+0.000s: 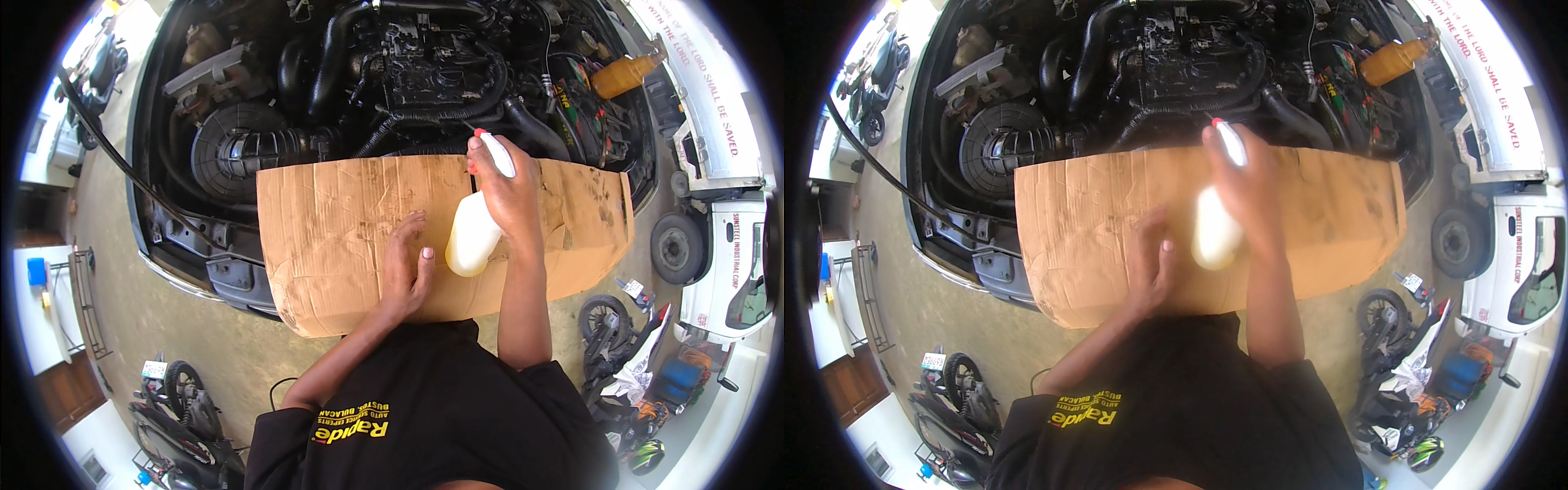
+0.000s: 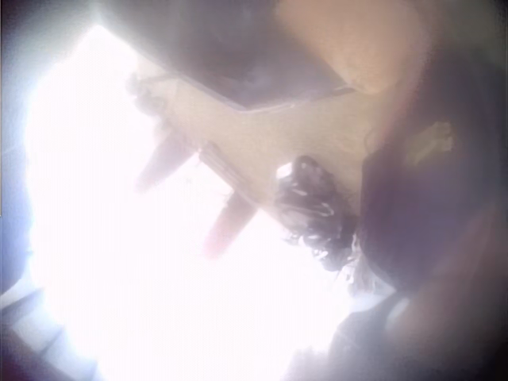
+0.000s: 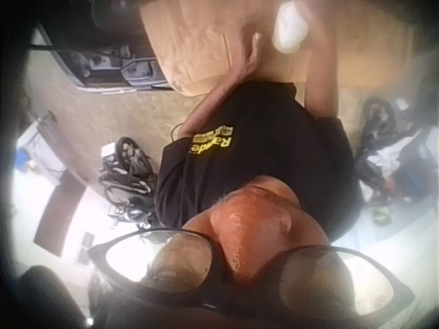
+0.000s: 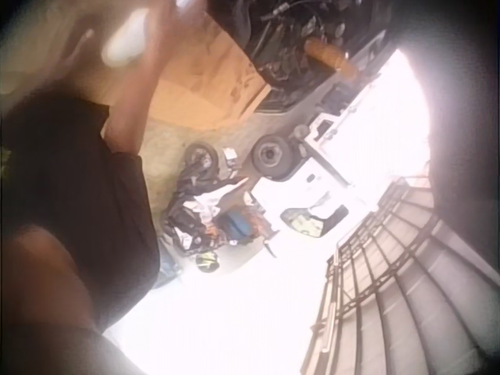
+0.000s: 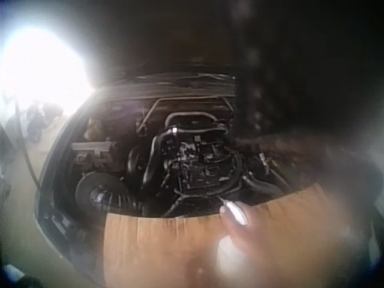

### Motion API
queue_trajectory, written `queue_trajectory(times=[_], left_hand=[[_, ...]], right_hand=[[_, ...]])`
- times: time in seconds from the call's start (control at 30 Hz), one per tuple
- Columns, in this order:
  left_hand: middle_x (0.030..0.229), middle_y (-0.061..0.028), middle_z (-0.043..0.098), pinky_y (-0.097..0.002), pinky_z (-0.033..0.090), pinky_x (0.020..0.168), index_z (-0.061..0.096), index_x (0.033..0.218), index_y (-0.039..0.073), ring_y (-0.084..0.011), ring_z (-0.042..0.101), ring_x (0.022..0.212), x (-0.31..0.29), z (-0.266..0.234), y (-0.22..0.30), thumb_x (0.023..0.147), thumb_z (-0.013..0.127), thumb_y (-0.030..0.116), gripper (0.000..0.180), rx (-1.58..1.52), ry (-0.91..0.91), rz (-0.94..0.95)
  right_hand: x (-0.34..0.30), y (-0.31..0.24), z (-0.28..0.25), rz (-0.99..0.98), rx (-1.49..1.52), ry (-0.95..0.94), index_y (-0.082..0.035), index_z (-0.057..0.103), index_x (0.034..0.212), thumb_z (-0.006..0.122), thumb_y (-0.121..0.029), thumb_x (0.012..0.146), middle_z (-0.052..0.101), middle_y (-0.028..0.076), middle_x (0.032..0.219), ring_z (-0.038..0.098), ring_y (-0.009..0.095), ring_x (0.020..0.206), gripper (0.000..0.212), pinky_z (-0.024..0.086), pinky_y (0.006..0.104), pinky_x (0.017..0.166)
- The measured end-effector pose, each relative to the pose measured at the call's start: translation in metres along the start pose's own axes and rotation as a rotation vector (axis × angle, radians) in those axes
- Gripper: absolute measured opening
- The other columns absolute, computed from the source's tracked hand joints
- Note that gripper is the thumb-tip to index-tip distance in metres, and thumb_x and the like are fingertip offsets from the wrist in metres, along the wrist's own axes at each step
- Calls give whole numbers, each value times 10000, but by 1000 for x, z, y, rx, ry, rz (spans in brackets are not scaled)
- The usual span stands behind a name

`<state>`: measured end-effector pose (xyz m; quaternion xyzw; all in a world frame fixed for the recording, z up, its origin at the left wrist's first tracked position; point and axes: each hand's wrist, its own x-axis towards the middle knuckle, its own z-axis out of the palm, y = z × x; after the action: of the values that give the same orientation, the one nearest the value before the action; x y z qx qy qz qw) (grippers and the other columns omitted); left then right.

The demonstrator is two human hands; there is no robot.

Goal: The person walks to a car with its hood open, wipes their hands with a cloth, and then sprays a cleaning solution from a bottle onto the engine bay. The person continues to spray different areas of the engine throughout the clip.

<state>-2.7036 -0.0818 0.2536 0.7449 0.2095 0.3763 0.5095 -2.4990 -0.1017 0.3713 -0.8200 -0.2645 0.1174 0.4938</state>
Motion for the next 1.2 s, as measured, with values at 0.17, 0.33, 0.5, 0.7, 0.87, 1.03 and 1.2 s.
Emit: queue_trajectory(times=[0.17,0.33,0.5,0.7,0.87,1.03,1.2], left_hand=[[1585,-268,580,-499,497,1182,533,1498,-36,-425,577,1471,-1,0,0,1137,610,101,394,4,9,-7],[1576,-266,587,-494,500,1178,535,1498,-40,-423,587,1458,0,-1,3,1137,609,98,394,37,11,1],[1560,-263,598,-496,499,1180,538,1496,-38,-424,592,1451,-1,0,1,1133,611,93,392,37,14,-15],[1547,-268,602,-503,501,1174,538,1497,-39,-424,609,1415,-1,2,1,1126,618,84,399,24,12,-12],[1538,-274,607,-490,517,1151,539,1494,-46,-419,624,1385,1,0,-1,1133,614,84,391,76,11,31],[1523,-273,618,-491,511,1163,545,1490,-52,-422,628,1385,2,0,1,1137,609,85,384,56,31,17],[1505,-269,630,-491,494,1187,558,1481,-46,-416,625,1401,1,0,3,1136,609,82,371,57,16,3]], right_hand=[[-2,5,1,-61,-101,-48,-11,713,994,726,-417,1136,659,7,821,590,102,771,430,490,304,729],[-7,10,-1,-51,-71,-71,-9,717,1015,729,-410,1134,651,8,816,590,105,758,419,489,304,729],[-14,0,-11,52,81,-146,3,753,1153,740,-415,1123,670,29,859,614,120,809,420,505,319,764],[-24,-8,-5,50,-33,-157,34,753,1193,776,-472,1088,722,94,959,675,193,934,517,542,365,885],[-29,-12,4,-10,-34,-118,30,762,1190,784,-474,1085,729,86,970,701,176,965,515,562,355,926],[-14,10,-12,104,17,-163,23,764,1200,769,-450,1102,716,23,955,652,108,881,483,533,304,835],[-10,22,-37,114,25,-81,4,752,1169,742,-397,1120,671,-5,898,595,94,823,404,487,293,766]])
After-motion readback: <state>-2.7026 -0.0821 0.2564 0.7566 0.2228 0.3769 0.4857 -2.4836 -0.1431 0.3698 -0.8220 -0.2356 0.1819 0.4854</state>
